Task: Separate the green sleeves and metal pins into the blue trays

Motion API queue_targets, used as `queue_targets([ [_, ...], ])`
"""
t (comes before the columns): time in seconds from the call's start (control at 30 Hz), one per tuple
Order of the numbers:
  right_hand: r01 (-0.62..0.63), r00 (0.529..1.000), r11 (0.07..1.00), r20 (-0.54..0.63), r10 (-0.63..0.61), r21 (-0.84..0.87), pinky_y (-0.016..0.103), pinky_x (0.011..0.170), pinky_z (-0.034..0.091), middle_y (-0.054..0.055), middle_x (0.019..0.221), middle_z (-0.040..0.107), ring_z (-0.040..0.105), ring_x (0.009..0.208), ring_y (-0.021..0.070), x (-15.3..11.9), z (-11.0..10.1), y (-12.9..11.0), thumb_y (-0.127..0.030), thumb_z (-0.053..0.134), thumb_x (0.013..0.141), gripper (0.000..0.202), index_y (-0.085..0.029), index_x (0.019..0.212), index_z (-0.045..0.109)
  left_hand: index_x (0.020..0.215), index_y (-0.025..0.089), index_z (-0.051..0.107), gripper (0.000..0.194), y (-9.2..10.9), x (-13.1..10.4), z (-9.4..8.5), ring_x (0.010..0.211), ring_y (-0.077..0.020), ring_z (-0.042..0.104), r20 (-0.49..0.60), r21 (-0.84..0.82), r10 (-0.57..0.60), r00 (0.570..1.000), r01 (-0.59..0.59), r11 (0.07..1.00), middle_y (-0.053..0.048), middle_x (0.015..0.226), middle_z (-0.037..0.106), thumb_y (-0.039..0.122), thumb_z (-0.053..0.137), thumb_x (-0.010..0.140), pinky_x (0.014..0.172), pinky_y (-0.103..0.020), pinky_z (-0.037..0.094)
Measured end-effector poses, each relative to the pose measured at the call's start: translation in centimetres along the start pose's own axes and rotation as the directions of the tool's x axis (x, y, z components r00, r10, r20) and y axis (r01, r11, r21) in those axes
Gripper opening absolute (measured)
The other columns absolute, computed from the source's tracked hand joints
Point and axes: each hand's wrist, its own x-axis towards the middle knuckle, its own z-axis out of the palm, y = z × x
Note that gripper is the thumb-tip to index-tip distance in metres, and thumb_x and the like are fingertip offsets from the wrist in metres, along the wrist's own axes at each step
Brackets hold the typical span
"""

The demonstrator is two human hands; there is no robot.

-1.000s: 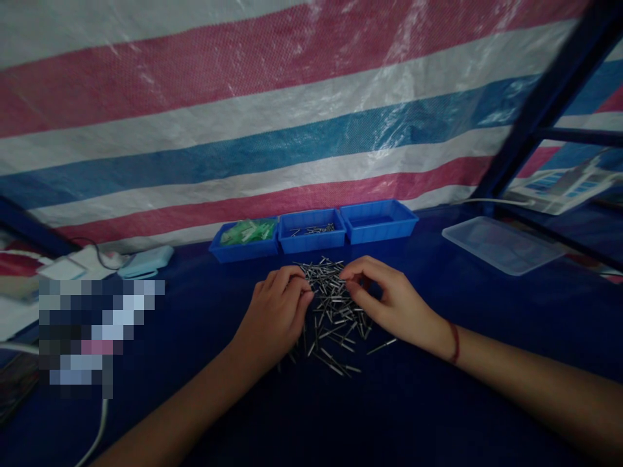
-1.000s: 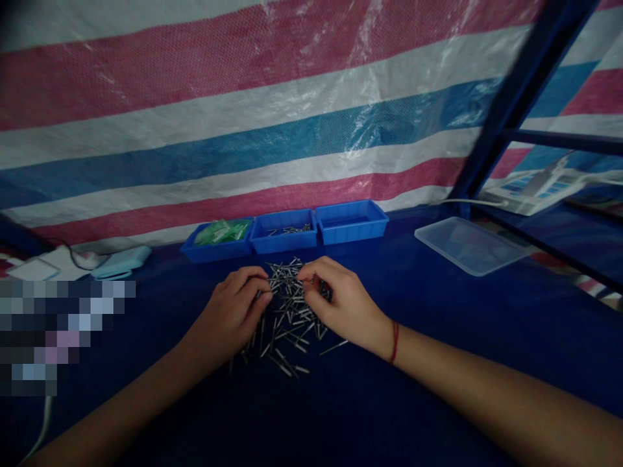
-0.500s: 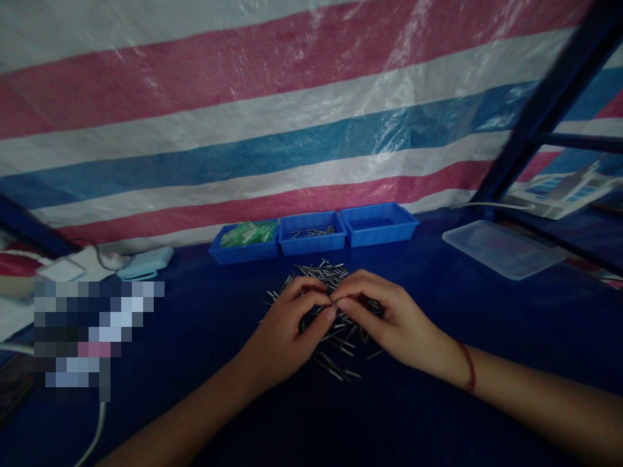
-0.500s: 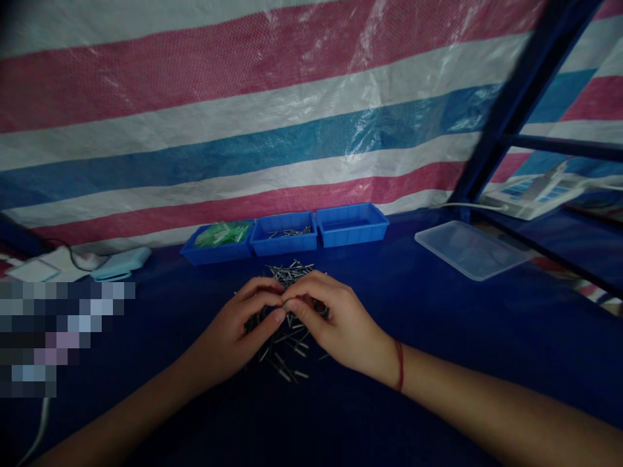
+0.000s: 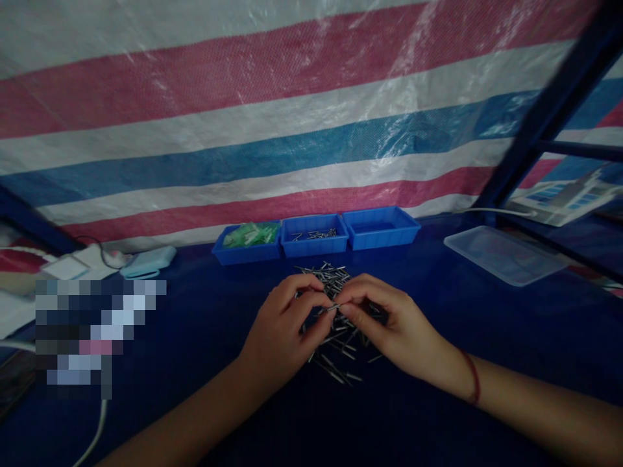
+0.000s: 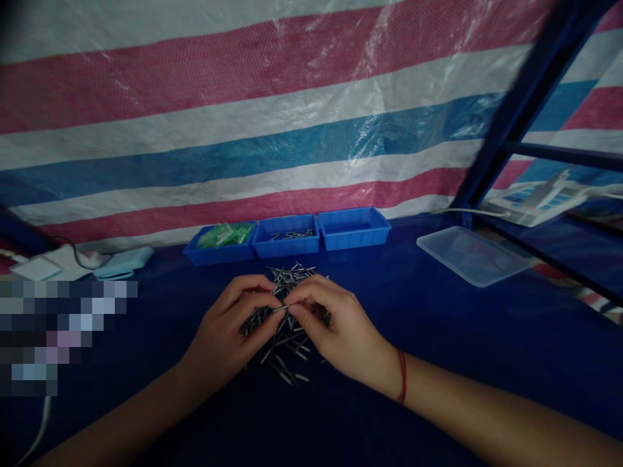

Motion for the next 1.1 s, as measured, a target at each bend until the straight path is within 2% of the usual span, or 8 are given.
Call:
queue_targets([
  [0.23,-0.009,0.998,0.995,0.063,0.003,0.098,0.027,0.069,0.047,0.002,0.084,0.060,0.057,0.078,0.0122,0.0,0.1,0.0,-0.019,0.050,0.088,0.010,-0.020,0.089,0.060,0.094,0.022,0.058,0.011,0.3,-0.1,-0.3,0.088,-0.0161,0.056,-0.035,0.095,0.061,0.998,-0.058,0.994,-0.005,0.101,0.055,0.019,0.057,0.084,0.074,-0.031,0.048],
  [0.43,0.005,0.990,0.999,0.144,-0.013,0.054,0.026,0.069,0.046,0.000,0.080,0.059,0.056,0.075,0.0110,-0.1,0.0,-0.5,-0.020,0.042,0.092,0.014,-0.019,0.088,0.055,0.086,0.019,0.058,0.004,0.3,-0.3,-0.4,0.088,-0.0172,0.056,-0.015,0.061,0.035,0.999,-0.034,0.998,-0.006,0.102,0.054,0.020,0.057,0.083,0.075,-0.033,0.048],
  [0.6,0.061,0.987,0.992,0.156,-0.044,-0.110,0.027,0.067,0.046,0.001,0.079,0.059,0.056,0.073,0.0121,0.6,-0.5,-1.0,-0.019,0.041,0.090,0.016,-0.019,0.085,0.056,0.089,0.019,0.057,0.006,0.3,-0.1,-0.5,0.092,-0.0189,0.056,0.052,0.031,-0.004,0.999,0.002,1.000,-0.007,0.103,0.053,0.021,0.052,0.085,0.078,-0.035,0.048],
  [0.77,0.171,0.979,0.896,-0.028,-0.200,-0.410,0.029,0.065,0.045,0.002,0.076,0.059,0.055,0.068,0.0139,4.9,-1.6,-0.4,-0.019,0.044,0.087,0.012,-0.017,0.085,0.056,0.118,0.017,0.045,0.036,-1.1,0.1,-0.2,0.110,-0.0247,0.047,0.081,0.058,-0.158,0.984,0.154,0.986,-0.012,0.119,0.044,0.026,0.054,0.084,0.096,-0.044,0.040],
  [0.83,0.175,0.964,0.818,-0.072,-0.255,-0.548,0.031,0.067,0.045,0.005,0.080,0.060,0.056,0.071,0.0157,7.4,-1.9,0.6,-0.020,0.043,0.087,0.014,-0.017,0.087,0.057,0.115,0.017,0.047,0.032,-1.9,-0.1,0.0,0.109,-0.0248,0.046,0.102,0.075,-0.181,0.978,0.174,0.982,-0.012,0.120,0.043,0.024,0.053,0.084,0.096,-0.046,0.039],
  [0.9,0.142,0.970,0.742,-0.058,-0.237,-0.655,0.035,0.071,0.045,0.008,0.086,0.060,0.057,0.077,0.0192,9.6,-2.0,1.8,-0.021,0.041,0.087,0.017,-0.016,0.091,0.056,0.105,0.019,0.053,0.023,-2.5,-0.3,0.2,0.107,-0.0245,0.047,0.126,0.096,-0.182,0.975,0.170,0.981,-0.009,0.117,0.044,0.017,0.052,0.082,0.094,-0.047,0.040],
  [0.97,0.121,0.975,0.728,-0.058,-0.216,-0.674,0.037,0.071,0.045,0.011,0.092,0.060,0.057,0.079,0.0220,11.0,-1.8,2.9,-0.021,0.042,0.086,0.019,-0.015,0.099,0.055,0.095,0.019,0.057,0.020,-2.8,-0.5,0.3,0.107,-0.0257,0.046,0.155,0.126,-0.187,0.970,0.168,0.978,-0.008,0.114,0.045,0.009,0.052,0.077,0.091,-0.048,0.041],
  [1.1,0.111,0.982,0.739,-0.041,-0.184,-0.664,0.038,0.070,0.047,0.014,0.101,0.058,0.058,0.075,0.0210,10.1,-1.2,3.6,-0.022,0.045,0.083,0.031,-0.012,0.112,0.047,0.085,0.019,0.060,0.015,-2.2,-0.7,0.2,0.113,-0.0310,0.042,0.246,0.178,-0.205,0.947,0.163,0.970,-0.009,0.118,0.046,0.011,0.056,0.073,0.086,-0.051,0.042],
])
